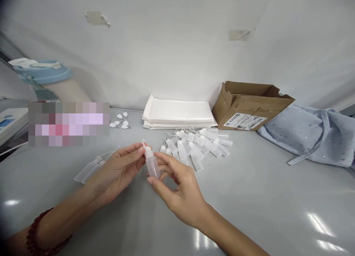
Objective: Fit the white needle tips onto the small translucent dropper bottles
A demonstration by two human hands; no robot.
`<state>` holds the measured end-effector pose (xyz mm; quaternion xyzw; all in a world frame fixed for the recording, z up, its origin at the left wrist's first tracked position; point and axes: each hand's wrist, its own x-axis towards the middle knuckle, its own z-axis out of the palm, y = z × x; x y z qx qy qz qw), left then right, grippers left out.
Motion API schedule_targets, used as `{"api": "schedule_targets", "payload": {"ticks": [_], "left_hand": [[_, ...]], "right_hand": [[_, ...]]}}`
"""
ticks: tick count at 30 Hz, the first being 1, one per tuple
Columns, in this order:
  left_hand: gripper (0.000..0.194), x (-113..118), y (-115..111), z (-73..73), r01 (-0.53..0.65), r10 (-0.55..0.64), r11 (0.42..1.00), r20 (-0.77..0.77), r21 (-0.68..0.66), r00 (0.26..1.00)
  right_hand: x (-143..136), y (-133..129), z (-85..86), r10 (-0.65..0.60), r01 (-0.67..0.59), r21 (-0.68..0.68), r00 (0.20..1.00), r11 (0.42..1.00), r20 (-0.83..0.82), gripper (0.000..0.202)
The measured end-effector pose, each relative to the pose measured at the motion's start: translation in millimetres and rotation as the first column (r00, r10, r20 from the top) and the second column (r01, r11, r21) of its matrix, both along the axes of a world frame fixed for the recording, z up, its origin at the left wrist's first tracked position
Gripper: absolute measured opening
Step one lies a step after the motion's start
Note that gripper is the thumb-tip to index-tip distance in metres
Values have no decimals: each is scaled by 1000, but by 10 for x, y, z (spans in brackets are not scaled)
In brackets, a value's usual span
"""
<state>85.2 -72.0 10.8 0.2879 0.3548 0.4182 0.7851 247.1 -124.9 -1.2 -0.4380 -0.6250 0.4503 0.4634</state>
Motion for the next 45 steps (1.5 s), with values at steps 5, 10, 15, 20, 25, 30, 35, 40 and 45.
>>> {"api": "schedule_targets", "payload": {"ticks": [5, 10, 15, 20, 25, 30, 35, 40, 45], "left_hand": [[4, 6, 2, 3, -27, 27, 999, 6, 20, 1000], [5, -4, -8, 19, 6, -3, 994, -28, 112, 1000], [7, -48, -4, 7, 81, -36, 972, -199, 223, 979], [13, -97, 37, 1, 185, -81, 944, -352, 274, 933], [15, -138, 72, 10, 257, -149, 917, -336, 305, 930], [21, -162, 118, -14, 357, -261, 886, -320, 297, 911], [16, -153, 97, 38, 385, -181, 859, -504, 337, 845], [17, -129, 33, 103, 449, -76, 801, -676, 397, 733], [16, -106, 1, 81, 530, -40, 701, -716, 476, 696]], "right_hand": [[-17, -12, 33, -25, 26, -56, 1000, 998, 11, 38], [-8, -32, 49, -36, 35, -94, 999, 995, -3, 35], [3, -35, 57, -43, 47, -126, 998, 991, 37, 33], [17, -36, 55, -50, 57, -181, 998, 982, 43, 30], [46, 28, 62, 44, -167, -378, 948, 911, -315, 24], [69, 43, 21, 99, -438, -451, 794, 777, -600, 17], [67, -35, 71, 157, -243, -398, 959, 885, -238, 22], [78, -73, 82, 135, -102, -245, 983, 964, 121, 25], [104, -51, 35, 98, -60, -301, 989, 952, 115, 27]]}}
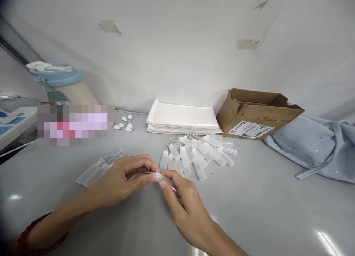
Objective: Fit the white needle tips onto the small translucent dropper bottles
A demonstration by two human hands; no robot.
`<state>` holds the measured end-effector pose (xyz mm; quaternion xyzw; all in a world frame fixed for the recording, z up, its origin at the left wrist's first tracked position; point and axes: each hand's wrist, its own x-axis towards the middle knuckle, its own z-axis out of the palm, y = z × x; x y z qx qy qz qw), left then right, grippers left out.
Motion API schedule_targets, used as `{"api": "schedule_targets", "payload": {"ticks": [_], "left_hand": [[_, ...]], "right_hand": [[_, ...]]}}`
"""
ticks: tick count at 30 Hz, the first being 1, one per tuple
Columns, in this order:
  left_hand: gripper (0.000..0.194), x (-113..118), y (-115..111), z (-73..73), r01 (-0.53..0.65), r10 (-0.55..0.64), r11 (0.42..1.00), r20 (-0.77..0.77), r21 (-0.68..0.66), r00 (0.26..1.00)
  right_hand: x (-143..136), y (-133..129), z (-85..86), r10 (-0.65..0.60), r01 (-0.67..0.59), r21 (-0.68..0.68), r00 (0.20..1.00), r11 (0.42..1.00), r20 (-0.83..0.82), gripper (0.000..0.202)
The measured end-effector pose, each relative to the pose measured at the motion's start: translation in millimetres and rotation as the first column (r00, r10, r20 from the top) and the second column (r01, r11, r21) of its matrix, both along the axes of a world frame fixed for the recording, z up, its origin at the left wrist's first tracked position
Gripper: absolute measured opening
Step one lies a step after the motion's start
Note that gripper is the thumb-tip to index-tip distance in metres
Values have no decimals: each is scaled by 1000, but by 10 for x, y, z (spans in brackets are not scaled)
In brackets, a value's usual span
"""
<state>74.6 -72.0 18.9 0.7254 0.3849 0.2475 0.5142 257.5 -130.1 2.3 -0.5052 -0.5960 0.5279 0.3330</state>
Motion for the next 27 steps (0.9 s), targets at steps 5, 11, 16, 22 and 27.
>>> {"api": "schedule_targets", "payload": {"ticks": [5, 11, 16, 22, 27], "left_hand": [[13, 3, -26, -44, 35, -32, 967, -15, 253, 999], [14, -3, -39, -2, 91, -76, 981, -90, 173, 993], [16, 16, -66, 36, 126, -110, 988, -157, 92, 981], [16, 25, -97, -141, 217, -144, 887, -202, 408, 969], [20, 25, -106, -229, 330, -191, 793, -306, 512, 933]], "right_hand": [[22, 36, 12, -35, -25, -232, 968, 972, -250, 35], [57, 38, 64, 0, -9, -110, 997, 994, -77, 33], [65, 31, 46, -7, -1, 59, 991, 998, 130, 34], [33, 62, -13, -77, 77, 8, 984, 997, 160, 43], [61, 111, -17, 1, 2, -252, 1000, 968, 10, 44]]}}
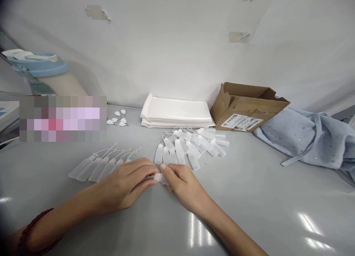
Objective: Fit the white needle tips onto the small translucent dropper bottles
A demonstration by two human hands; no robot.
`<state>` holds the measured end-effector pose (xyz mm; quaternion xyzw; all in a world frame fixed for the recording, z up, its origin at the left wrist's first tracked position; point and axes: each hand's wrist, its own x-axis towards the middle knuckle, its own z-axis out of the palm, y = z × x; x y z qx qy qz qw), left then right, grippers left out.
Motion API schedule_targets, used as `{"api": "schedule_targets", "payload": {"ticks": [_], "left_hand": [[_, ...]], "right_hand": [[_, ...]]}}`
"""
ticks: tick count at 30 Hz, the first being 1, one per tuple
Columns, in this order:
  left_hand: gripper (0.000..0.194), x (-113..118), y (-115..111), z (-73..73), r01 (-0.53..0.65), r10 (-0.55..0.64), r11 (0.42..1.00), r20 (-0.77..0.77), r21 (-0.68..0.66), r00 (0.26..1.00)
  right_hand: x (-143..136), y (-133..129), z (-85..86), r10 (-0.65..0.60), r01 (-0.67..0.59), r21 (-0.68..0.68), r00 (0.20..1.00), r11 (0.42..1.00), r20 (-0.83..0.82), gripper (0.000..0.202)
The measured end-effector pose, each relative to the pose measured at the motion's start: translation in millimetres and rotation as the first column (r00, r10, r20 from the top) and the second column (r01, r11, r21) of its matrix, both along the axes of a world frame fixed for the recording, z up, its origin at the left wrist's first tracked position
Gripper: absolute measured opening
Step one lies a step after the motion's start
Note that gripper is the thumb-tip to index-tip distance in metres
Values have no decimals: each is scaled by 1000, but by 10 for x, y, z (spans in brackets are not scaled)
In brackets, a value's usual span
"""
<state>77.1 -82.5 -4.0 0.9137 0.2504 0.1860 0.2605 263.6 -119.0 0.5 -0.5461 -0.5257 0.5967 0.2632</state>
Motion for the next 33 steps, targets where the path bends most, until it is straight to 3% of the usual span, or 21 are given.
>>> {"api": "schedule_targets", "payload": {"ticks": [3, 6, 10, 12, 15, 18, 20, 21, 23, 25, 26, 29, 31, 33], "left_hand": [[15, -4, -16, 44, -26, 24, 994, -29, -108, 999], [16, -10, -45, 80, -50, 37, 981, -74, -188, 997], [18, -10, -72, 118, -96, 95, 951, -19, -293, 995], [22, -11, -59, 159, -138, 154, 895, 3, -424, 988], [28, -20, -10, 235, -134, 181, 741, 3, -658, 984], [35, -25, 23, 278, -74, 119, 620, 1, -781, 993], [40, -20, 16, 268, -67, 92, 642, -10, -763, 996], [40, -16, 5, 249, -80, 96, 696, -18, -713, 995], [34, -6, -23, 188, -112, 117, 843, -24, -526, 993], [26, 4, -50, 116, -102, 103, 951, -13, -293, 995], [24, 8, -61, 85, -73, 70, 975, -21, -208, 997], [23, 26, -82, 44, -18, 11, 993, -57, -115, 998], [27, 42, -83, 62, -55, 44, 984, -68, -168, 997], [33, 59, -73, 106, -115, 95, 952, -85, -283, 992]], "right_hand": [[6, -1, -2, 37, -37, -8, 999, 999, -11, 45], [-12, -46, -23, 46, -91, 221, 979, 971, 199, 43], [-15, -122, -52, -1, -193, 477, 927, 858, 376, 30], [3, -138, -53, -52, -216, 621, 922, 753, 384, 23], [33, -131, -40, -108, -266, 784, 915, 561, 388, 17], [50, -119, -16, -131, -317, 824, 898, 469, 420, 18], [48, -119, 6, -113, -302, 813, 907, 498, 406, 21], [43, -119, 19, -88, -261, 784, 924, 564, 371, 22], [30, -110, 39, -39, -123, 618, 969, 777, 243, 26], [23, -80, 46, -27, 3, 309, 997, 951, 73, 35], [24, -59, 44, -27, 28, 145, 1000, 989, -11, 40], [38, -4, 38, -17, -16, -148, 976, 989, -219, 47], [47, -1, 48, -10, -17, -129, 979, 992, -206, 45], [51, -30, 67, -6, 8, 47, 998, 999, -56, 37]]}}
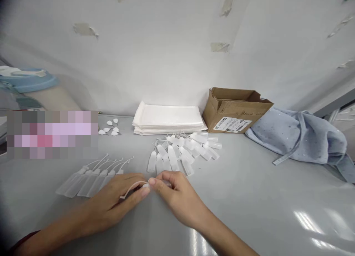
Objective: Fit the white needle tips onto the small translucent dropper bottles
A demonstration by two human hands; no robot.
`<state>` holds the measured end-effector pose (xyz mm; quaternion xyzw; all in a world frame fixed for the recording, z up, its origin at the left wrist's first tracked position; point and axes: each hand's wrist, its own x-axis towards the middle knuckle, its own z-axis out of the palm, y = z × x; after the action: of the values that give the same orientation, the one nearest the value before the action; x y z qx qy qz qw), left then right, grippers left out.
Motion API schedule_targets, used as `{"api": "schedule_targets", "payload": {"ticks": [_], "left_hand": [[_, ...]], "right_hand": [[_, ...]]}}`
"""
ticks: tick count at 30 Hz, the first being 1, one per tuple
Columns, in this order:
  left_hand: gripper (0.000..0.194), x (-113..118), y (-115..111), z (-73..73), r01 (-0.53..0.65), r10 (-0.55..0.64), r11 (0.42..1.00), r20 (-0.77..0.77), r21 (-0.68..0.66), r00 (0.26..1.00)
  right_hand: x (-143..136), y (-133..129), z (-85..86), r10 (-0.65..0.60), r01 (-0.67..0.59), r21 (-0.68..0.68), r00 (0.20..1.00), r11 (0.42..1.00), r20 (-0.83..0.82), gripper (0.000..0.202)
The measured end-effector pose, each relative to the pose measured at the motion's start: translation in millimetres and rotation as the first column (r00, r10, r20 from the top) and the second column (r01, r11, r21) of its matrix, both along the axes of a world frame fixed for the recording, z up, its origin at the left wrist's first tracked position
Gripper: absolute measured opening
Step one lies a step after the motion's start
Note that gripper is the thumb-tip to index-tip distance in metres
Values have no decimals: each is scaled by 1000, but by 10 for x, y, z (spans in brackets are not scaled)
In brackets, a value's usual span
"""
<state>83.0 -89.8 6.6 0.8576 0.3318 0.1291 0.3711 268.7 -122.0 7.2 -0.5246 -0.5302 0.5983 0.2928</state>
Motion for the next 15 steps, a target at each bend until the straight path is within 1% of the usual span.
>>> {"api": "schedule_targets", "payload": {"ticks": [1, 2, 3, 5, 6, 8, 11, 12, 13, 15], "left_hand": [[36, 6, 8, 27, -24, 23, 997, -7, -72, 1000], [38, 8, 16, 55, -41, 40, 989, -11, -141, 999], [39, 7, 23, 82, -49, 49, 978, -7, -202, 999], [40, -3, 33, 128, -49, 58, 952, 23, -302, 998], [40, -10, 36, 145, -43, 62, 941, 45, -337, 997], [39, -25, 40, 161, -20, 62, 919, 94, -393, 994], [38, -36, 54, 153, 7, 62, 899, 143, -438, 988], [38, -37, 61, 147, 15, 60, 894, 153, -448, 986], [38, -37, 68, 140, 23, 56, 891, 160, -454, 985], [38, -36, 80, 131, 48, 34, 891, 172, -450, 985]], "right_hand": [[1, -21, 8, -8, -4, 124, 996, 992, 94, 32], [2, -42, 11, -19, -27, 257, 984, 966, 177, 27], [3, -60, 10, -29, -68, 383, 970, 921, 242, 24], [7, -80, -9, -43, -163, 585, 946, 794, 322, 19], [9, -82, -24, -46, -206, 651, 936, 731, 349, 18], [11, -74, -56, -50, -275, 722, 918, 635, 394, 17], [12, -58, -92, -81, -320, 771, 899, 551, 431, 16], [14, -56, -100, -87, -328, 780, 896, 533, 436, 15], [15, -57, -105, -91, -332, 782, 893, 528, 440, 15], [20, -65, -111, -82, -337, 765, 889, 549, 450, 15]]}}
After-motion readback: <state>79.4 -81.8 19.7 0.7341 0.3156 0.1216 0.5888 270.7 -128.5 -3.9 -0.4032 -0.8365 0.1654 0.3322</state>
